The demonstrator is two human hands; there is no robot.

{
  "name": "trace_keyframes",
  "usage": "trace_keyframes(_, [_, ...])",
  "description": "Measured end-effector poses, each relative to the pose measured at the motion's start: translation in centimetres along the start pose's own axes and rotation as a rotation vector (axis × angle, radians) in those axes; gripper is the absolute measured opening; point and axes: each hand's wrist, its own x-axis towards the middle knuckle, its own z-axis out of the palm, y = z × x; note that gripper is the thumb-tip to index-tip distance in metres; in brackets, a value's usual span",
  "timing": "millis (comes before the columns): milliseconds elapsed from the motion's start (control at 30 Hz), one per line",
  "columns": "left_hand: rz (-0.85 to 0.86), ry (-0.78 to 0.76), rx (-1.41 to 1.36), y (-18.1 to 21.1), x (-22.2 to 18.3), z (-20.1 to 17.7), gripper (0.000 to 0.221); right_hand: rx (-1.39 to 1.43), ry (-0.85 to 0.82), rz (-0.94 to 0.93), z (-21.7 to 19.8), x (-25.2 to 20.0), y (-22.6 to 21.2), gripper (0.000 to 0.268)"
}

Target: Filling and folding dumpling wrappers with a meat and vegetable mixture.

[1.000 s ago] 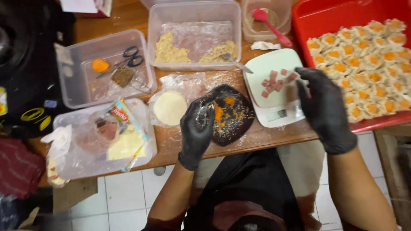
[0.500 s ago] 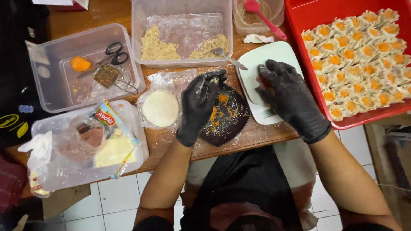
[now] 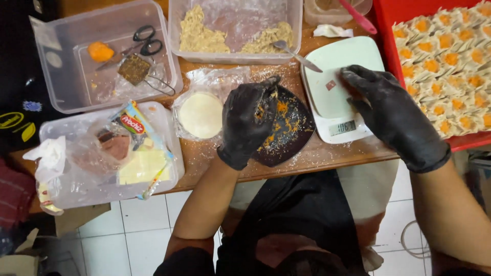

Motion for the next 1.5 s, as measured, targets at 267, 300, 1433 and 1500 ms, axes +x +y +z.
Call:
trace_keyframes(267, [0.065, 0.080, 0.130, -1.1, 0.0, -0.3, 0.026, -0.085, 0.035, -0.106, 2.0, 2.0, 2.0, 0.020])
trace_keyframes(300, [0.065, 0.077, 0.117, -1.3, 0.0, -0.4, 0.031, -0.097, 0.021, -0.095, 2.1, 2.1, 2.3, 0.019])
trace_keyframes(1433, [0.268, -0.367, 0.241, -0.2, -5.5, 1.3, 0.043, -0.064, -0.038, 0.028, -0.2, -0.1, 3.0, 0.058])
trace_keyframes(1500, [0.342, -0.293, 0.283, -1.1, -6.2, 3.0, 0.097, -0.122, 0.054, -0.104, 0.0, 0.7, 2.0, 0.044])
